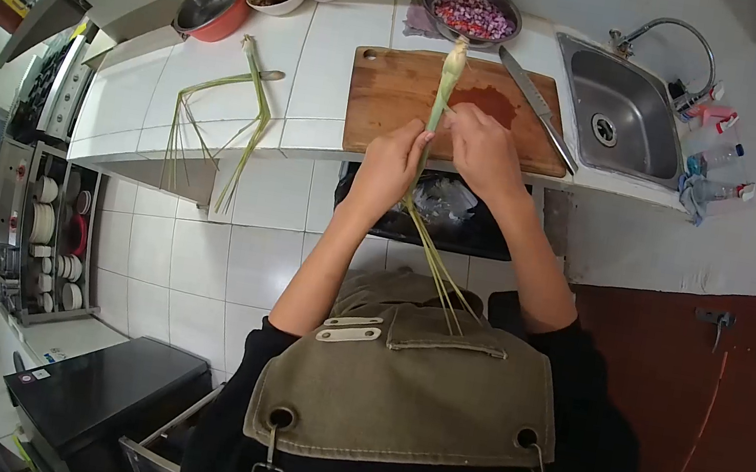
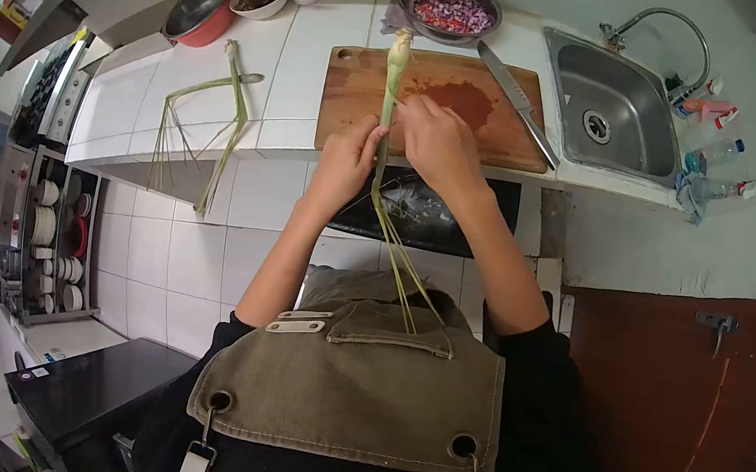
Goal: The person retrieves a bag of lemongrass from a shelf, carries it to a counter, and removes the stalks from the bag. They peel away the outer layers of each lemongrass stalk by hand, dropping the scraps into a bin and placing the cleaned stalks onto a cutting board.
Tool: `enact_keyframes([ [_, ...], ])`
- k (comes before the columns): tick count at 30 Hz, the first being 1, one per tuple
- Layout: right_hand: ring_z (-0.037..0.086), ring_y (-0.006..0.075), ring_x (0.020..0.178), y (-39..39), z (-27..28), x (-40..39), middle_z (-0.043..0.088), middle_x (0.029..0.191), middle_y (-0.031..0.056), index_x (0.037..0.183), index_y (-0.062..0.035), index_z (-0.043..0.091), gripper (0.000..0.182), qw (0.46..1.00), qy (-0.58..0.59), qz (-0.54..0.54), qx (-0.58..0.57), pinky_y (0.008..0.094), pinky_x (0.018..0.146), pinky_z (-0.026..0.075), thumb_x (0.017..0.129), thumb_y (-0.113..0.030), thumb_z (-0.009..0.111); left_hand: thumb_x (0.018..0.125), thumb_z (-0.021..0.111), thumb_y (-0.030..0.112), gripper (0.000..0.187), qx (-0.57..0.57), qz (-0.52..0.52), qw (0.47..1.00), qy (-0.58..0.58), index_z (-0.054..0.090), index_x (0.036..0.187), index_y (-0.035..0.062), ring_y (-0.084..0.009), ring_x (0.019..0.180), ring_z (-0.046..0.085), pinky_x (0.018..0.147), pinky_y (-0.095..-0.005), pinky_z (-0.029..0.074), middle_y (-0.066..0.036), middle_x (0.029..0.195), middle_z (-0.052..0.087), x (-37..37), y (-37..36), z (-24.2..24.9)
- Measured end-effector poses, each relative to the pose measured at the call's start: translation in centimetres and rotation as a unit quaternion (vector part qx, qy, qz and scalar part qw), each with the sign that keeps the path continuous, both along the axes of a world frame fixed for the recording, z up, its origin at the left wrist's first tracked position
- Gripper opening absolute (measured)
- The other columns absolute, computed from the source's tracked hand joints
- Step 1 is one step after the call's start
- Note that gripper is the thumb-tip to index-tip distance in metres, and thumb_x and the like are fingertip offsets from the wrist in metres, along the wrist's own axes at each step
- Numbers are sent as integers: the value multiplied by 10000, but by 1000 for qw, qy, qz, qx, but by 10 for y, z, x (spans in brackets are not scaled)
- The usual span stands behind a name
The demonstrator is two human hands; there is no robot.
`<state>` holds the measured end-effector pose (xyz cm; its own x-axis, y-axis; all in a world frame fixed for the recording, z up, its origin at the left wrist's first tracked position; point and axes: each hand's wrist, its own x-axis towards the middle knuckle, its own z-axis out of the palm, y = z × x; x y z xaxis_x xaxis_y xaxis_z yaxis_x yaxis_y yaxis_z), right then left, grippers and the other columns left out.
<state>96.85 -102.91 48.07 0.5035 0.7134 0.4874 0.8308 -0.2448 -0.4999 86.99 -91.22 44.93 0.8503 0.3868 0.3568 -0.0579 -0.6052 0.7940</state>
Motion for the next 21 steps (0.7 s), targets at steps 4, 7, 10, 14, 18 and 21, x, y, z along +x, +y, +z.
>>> enact_keyframes([
  [4, 577, 331, 738, -2, 1, 2, 575, 770, 151, 791, -15, 522, 63, 993, -111, -41, 23, 412, 673, 457, 819, -68, 501, 919, 459, 212, 234, 35, 46, 998, 15, 485, 823, 0, -376, 605, 563, 519, -417, 398, -215, 644, 527, 1, -3, -2],
  [7, 584, 325, 722, -9, -2, 11, 579, 745, 141, 761, -25, 527, 60, 982, -177, -52, 49, 402, 657, 460, 808, -47, 500, 924, 446, 213, 237, -35, 38, 997, 51, 511, 850, -3, -323, 603, 614, 521, -403, 429, -212, 643, 544, -2, -2, -8],
  [10, 589, 330, 722, -29, 0, 30, 586, 724, 143, 759, -33, 542, 80, 974, -168, -128, 78, 398, 631, 460, 806, -36, 477, 931, 430, 222, 248, 21, 52, 995, 86, 535, 902, -1, -278, 603, 639, 528, -390, 455, -206, 644, 559, -10, 11, -31],
  [14, 558, 214, 589, -89, 33, 75, 553, 640, 68, 816, -49, 584, 161, 940, 103, -291, 146, 317, 582, 437, 876, -121, 454, 936, 411, 207, 262, -182, 122, 962, 164, 509, 868, -26, -262, 608, 650, 491, -353, 477, -186, 602, 564, -49, 54, -52],
  [18, 535, 175, 638, -103, 19, 74, 543, 696, 66, 837, -29, 590, 165, 976, 128, -115, 133, 282, 623, 426, 883, -144, 481, 936, 436, 202, 238, -207, 64, 974, 69, 499, 879, -20, -179, 637, 649, 509, -292, 485, -130, 629, 563, -59, 46, -9],
  [21, 541, 216, 757, -80, -2, 34, 534, 813, 104, 842, 12, 573, 138, 997, 61, -1, 55, 299, 679, 424, 852, -118, 528, 926, 467, 167, 194, -225, 77, 970, -45, 514, 904, -20, -142, 721, 619, 631, -274, 522, -87, 737, 577, -53, 51, 18],
])
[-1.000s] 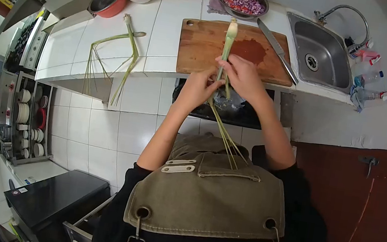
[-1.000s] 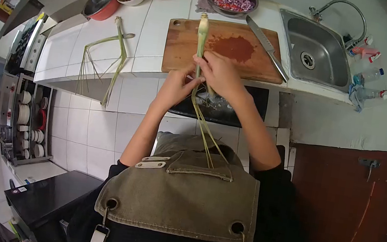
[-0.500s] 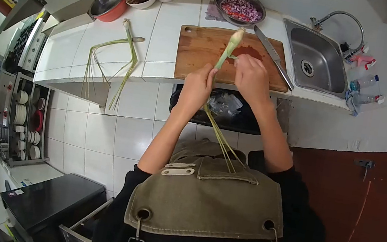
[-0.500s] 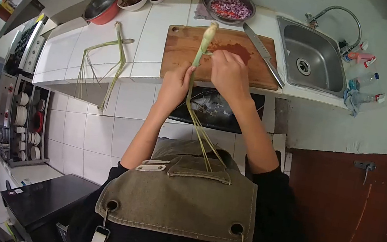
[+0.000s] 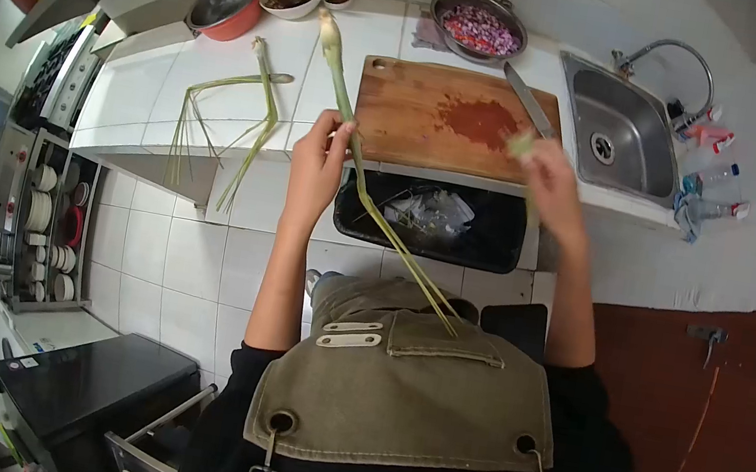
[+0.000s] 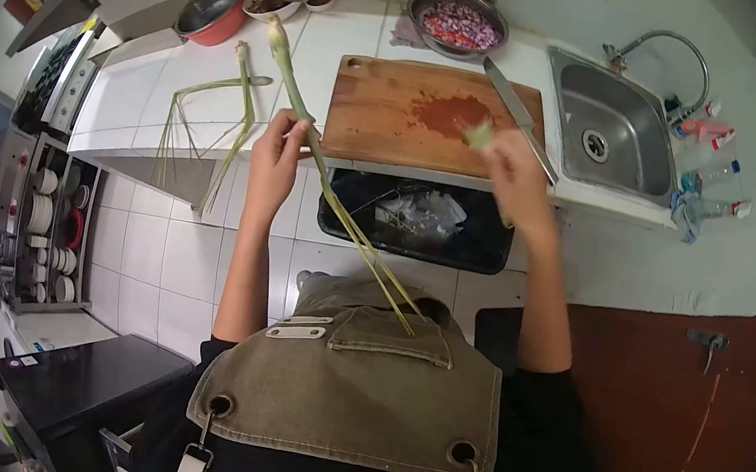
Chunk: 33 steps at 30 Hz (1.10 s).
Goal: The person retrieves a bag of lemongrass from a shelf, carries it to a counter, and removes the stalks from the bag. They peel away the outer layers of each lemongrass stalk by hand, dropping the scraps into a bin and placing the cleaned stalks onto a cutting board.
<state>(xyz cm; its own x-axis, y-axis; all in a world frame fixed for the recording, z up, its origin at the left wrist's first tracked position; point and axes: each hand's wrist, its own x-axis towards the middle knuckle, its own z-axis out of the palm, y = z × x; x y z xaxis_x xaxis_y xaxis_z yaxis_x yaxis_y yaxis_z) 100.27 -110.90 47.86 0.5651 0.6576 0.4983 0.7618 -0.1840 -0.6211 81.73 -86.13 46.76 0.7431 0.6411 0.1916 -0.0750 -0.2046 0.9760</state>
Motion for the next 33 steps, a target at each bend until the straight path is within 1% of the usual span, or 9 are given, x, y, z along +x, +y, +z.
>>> enact_keyframes([
  [7, 547, 354, 832, 24, -113, -35, 537, 886, 179, 816, -5, 619, 114, 978, 86, 41, -188, 402, 720, 458, 801, -109, 576, 918, 499, 181, 213, 45, 87, 991, -92, 560, 960, -19, -132, 775, 605, 676, -259, 527, -58, 847, 598, -7, 31, 36],
  [8, 557, 372, 857, 21, -140, -27, 549, 906, 189, 947, -22, 604, 181, 971, 58, 40, -227, 428, 721, 466, 794, -116, 583, 902, 524, 150, 180, 51, 96, 991, -79, 568, 948, -18, -115, 778, 600, 672, -244, 523, -56, 856, 605, -10, 33, 43],
  [9, 557, 372, 857, 20, -158, -23, 549, 906, 189, 947, -22, 604, 181, 972, 56, 45, -225, 428, 721, 466, 794, -116, 583, 902, 524, 150, 180, 53, 100, 990, -80, 568, 948, -18, -115, 778, 600, 672, -244, 523, -56, 856, 605, -9, 34, 44],
  [12, 566, 379, 906, 15, -185, -25, 556, 998, 230, 1235, -20, 426, 511, 931, 51, -55, -357, 434, 763, 465, 786, -179, 612, 848, 595, 107, 122, 65, 131, 985, -88, 594, 882, -11, -84, 695, 589, 610, -232, 503, -47, 737, 624, -4, 33, 40],
  [13, 566, 379, 906, 16, -191, -23, 556, 998, 230, 1235, -20, 426, 511, 931, 52, -52, -357, 434, 763, 465, 786, -179, 612, 848, 595, 107, 122, 66, 133, 985, -86, 594, 882, -11, -84, 695, 589, 610, -232, 503, -47, 737, 624, -3, 32, 36],
  [17, 605, 301, 829, 47, -139, -35, 634, 876, 164, 1143, 6, 515, 411, 932, 222, 109, -265, 358, 751, 471, 812, -220, 605, 849, 598, 116, 121, 2, 76, 997, -33, 582, 916, 16, -74, 733, 585, 655, -218, 503, -24, 776, 623, 4, 25, 16],
  [23, 594, 166, 870, 80, -49, -53, 627, 934, 104, 1103, -1, 536, 279, 941, 305, 136, -60, 303, 730, 482, 911, -197, 487, 836, 606, 90, 151, -183, -98, 978, -25, 520, 952, 46, -78, 656, 601, 579, -194, 466, -42, 739, 644, 14, 1, -7],
  [25, 581, 144, 896, 83, -36, -57, 611, 940, 71, 1091, -8, 544, 266, 894, 411, 180, 9, 284, 728, 488, 934, -202, 451, 834, 613, 100, 167, -194, -128, 972, -14, 495, 947, 63, -83, 655, 606, 563, -190, 458, -42, 754, 648, 15, -8, -10],
  [33, 554, 66, 708, 76, -29, -73, 562, 825, 5, 1049, -17, 533, 195, 839, 509, 190, 27, 206, 623, 475, 932, -152, 454, 805, 650, 99, 109, -275, -160, 948, -15, 545, 824, 82, -58, 635, 573, 567, -163, 432, -5, 730, 620, 15, -22, -23],
])
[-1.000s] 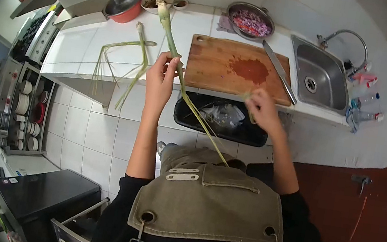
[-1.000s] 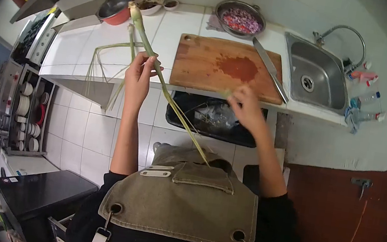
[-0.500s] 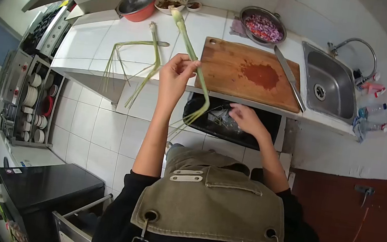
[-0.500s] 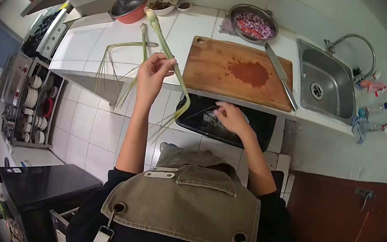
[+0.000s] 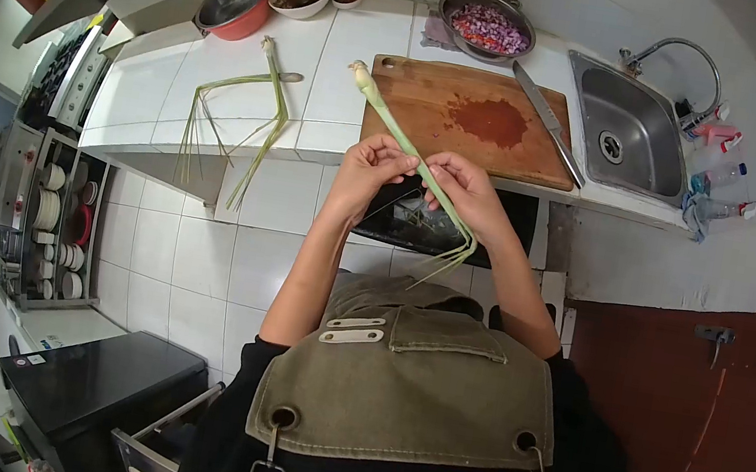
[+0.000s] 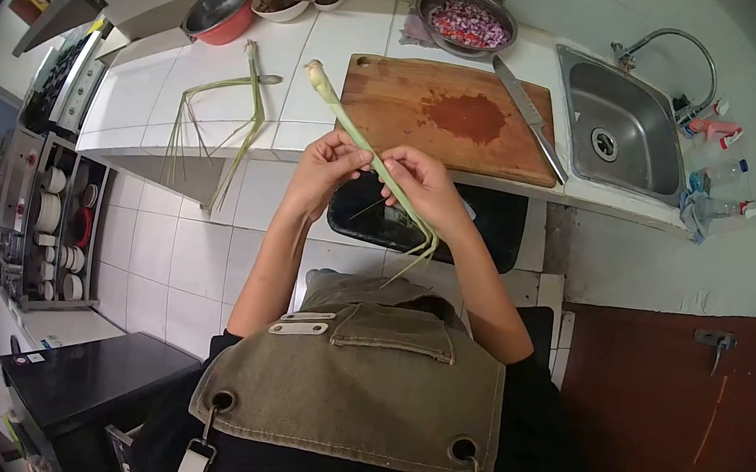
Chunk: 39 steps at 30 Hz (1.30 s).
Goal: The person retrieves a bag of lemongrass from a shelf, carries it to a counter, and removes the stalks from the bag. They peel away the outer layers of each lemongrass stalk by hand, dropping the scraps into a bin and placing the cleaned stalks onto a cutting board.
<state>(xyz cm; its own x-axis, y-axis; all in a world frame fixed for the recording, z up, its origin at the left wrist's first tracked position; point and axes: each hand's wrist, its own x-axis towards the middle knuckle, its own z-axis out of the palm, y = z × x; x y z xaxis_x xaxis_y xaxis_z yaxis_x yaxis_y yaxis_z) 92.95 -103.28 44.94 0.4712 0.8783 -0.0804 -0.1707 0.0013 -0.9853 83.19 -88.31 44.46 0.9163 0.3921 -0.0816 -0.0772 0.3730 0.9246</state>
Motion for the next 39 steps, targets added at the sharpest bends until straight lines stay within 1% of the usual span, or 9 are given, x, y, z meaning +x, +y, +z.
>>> enact_keyframes([
  [8, 493, 42, 678, -9, -4, -3, 540, 819, -21, 984, -38, 568, 172, 998, 17, -4, -54, 186, 617, 429, 923, -173, 480, 762, 684, 49, 138, 23, -33, 999, 14, 550, 770, 81, -36, 645, 538, 582, -159, 420, 4, 711, 606, -4, 0, -5],
  [10, 479, 35, 711, -12, -4, -5, 530, 809, -27, 961, -43, 576, 171, 990, 137, 11, -42, 184, 636, 409, 921, -179, 481, 763, 663, -7, 134, 21, -98, 994, -38, 539, 773, 45, -52, 659, 558, 586, -172, 435, -22, 744, 618, -6, -2, -3],
  [12, 476, 38, 729, -16, -4, -3, 524, 802, -27, 937, -40, 574, 167, 986, 156, 44, -36, 191, 646, 409, 923, -174, 475, 762, 662, -12, 139, 13, -110, 993, -36, 537, 786, 44, -52, 667, 560, 599, -175, 442, -19, 760, 616, -8, -4, 0],
  [20, 482, 56, 660, -28, -1, -2, 528, 758, -14, 905, -30, 538, 122, 995, 8, 75, -65, 209, 587, 407, 900, -142, 489, 784, 637, 17, 143, 54, -171, 984, -16, 544, 885, 57, -61, 749, 558, 714, -212, 469, 4, 816, 593, -5, -10, -6],
  [22, 482, 54, 643, -30, 2, -2, 528, 746, -11, 900, -24, 525, 114, 994, -30, 75, -70, 206, 571, 405, 895, -134, 493, 838, 586, 110, 100, -92, -154, 983, -32, 531, 908, 65, -80, 808, 545, 755, -248, 451, -15, 866, 567, -2, -15, 1],
  [26, 457, 38, 614, -36, 5, -10, 503, 714, -16, 888, -25, 471, 87, 993, -47, 55, -88, 189, 530, 372, 889, -107, 499, 898, 530, 207, 145, -122, -76, 985, -93, 461, 907, 80, -120, 769, 511, 733, -270, 451, -11, 815, 460, 9, -15, 4],
  [32, 423, 38, 595, -44, 0, -18, 460, 683, -17, 874, -18, 450, 71, 980, -185, -73, -7, 196, 514, 338, 884, -69, 498, 862, 596, 172, 190, 56, -69, 996, 33, 444, 928, 79, -70, 768, 489, 689, -231, 441, 3, 852, 487, 5, -12, 21],
  [34, 422, 38, 591, -49, 8, -22, 465, 675, -13, 868, -13, 450, 68, 979, -188, -76, -20, 200, 516, 343, 884, -62, 494, 855, 593, 126, 183, 87, -143, 986, -6, 443, 946, 74, -70, 797, 499, 724, -213, 442, -5, 888, 505, 5, -5, 14],
  [39, 442, 46, 601, -53, 6, -26, 495, 690, 3, 925, -10, 466, 75, 983, -167, -75, -18, 204, 530, 366, 886, -70, 490, 869, 556, 92, 180, 105, -184, 973, -91, 433, 1001, 92, -104, 894, 529, 814, -225, 425, -32, 942, 524, 1, -11, 19],
])
